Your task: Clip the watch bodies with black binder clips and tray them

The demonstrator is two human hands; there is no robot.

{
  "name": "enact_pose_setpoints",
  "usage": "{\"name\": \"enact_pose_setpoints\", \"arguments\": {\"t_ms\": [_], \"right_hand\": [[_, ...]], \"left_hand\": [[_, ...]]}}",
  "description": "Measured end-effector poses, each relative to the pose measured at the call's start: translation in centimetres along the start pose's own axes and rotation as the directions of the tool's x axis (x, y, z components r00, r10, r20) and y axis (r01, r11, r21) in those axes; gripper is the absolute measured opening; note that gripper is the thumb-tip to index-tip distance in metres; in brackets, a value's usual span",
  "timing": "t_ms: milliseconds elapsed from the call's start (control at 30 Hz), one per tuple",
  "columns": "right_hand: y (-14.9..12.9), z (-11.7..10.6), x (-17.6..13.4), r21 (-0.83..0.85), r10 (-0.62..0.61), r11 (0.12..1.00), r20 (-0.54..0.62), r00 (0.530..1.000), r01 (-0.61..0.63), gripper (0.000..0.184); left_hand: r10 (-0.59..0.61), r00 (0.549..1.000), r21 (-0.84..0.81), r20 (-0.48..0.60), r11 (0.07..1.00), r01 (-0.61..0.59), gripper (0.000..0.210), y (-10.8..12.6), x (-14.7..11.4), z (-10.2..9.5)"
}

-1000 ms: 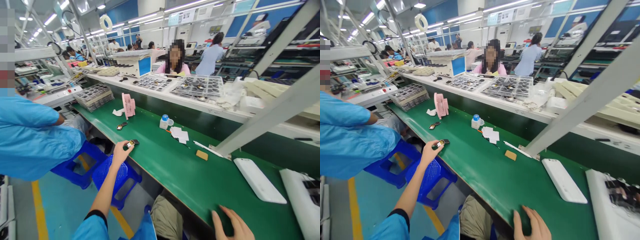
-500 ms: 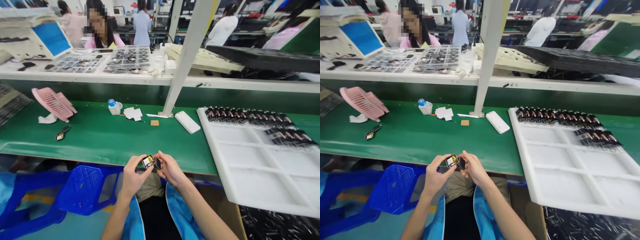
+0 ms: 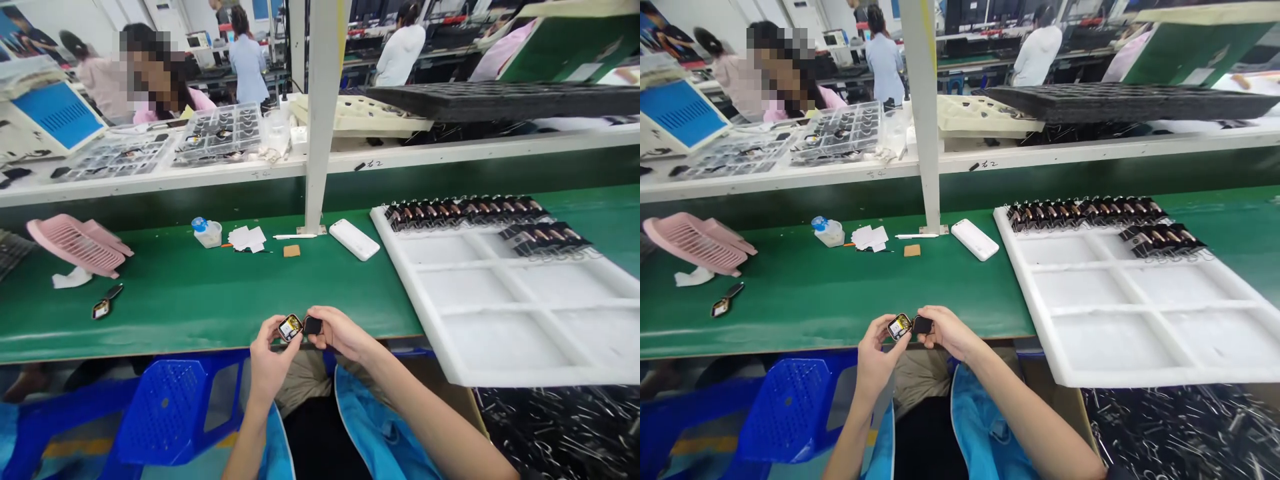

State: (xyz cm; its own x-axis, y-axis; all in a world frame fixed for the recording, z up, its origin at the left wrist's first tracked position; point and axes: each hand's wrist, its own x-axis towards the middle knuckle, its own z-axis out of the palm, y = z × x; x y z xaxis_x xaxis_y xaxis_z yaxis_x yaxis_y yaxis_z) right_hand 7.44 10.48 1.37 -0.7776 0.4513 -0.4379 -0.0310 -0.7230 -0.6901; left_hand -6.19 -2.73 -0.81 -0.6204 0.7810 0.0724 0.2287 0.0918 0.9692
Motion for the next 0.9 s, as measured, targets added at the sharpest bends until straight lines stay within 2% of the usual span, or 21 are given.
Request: {"name": "enact_pose_setpoints", "arguments": {"t_ms": [133,233,300,400,533,667,733,900], "right_hand": [[-0.6,-0.4,0.5,-0.091,-0.066,0.994,-0.025,0.998,0.064,0.054],[-1.2,-0.7,0.7,-0.16,-0.096,0.983,-0.029,0.995,0.09,0.051],[-1.6,-0.7,0.9,-0.199,-0.104,0.975,-0.024,0.994,0.097,0.049],[-2.2,-0.6,1.0,-0.249,-0.108,0.963,-0.006,0.994,0.103,0.047],[-2.7,-0.1,1.1,-0.299,-0.125,0.946,0.019,0.992,0.125,0.046],[-3.0,0.1,0.9,-0.335,-0.153,0.929,0.041,0.987,0.158,0.048],[-3.3,-0.1,0.3,-0.357,-0.16,0.919,0.054,0.986,0.169,0.05],[-3.8,-0.6,-1.8,-0.405,-0.139,0.894,0.153,0.978,0.19,0.048]], "left_hand": [[-0.155,0.987,-0.287,0.042,0.945,0.16,0.048,0.4,0.5,0.7],[-0.264,0.955,-0.484,0.134,0.823,0.296,0.048,0.9,0.7,1.0],[-0.296,0.933,-0.584,0.202,0.729,0.358,0.044,1.3,0.8,1.1],[-0.298,0.915,-0.663,0.271,0.631,0.402,0.039,1.6,0.8,1.2],[-0.297,0.888,-0.689,0.35,0.561,0.459,0.032,1.7,0.7,1.2],[-0.296,0.866,-0.682,0.403,0.534,0.5,0.039,1.6,0.7,1.0],[-0.3,0.87,-0.681,0.392,0.541,0.494,0.042,1.6,0.8,0.9],[-0.278,0.907,-0.638,0.317,0.645,0.42,0.039,1.8,0.8,0.6]]}}
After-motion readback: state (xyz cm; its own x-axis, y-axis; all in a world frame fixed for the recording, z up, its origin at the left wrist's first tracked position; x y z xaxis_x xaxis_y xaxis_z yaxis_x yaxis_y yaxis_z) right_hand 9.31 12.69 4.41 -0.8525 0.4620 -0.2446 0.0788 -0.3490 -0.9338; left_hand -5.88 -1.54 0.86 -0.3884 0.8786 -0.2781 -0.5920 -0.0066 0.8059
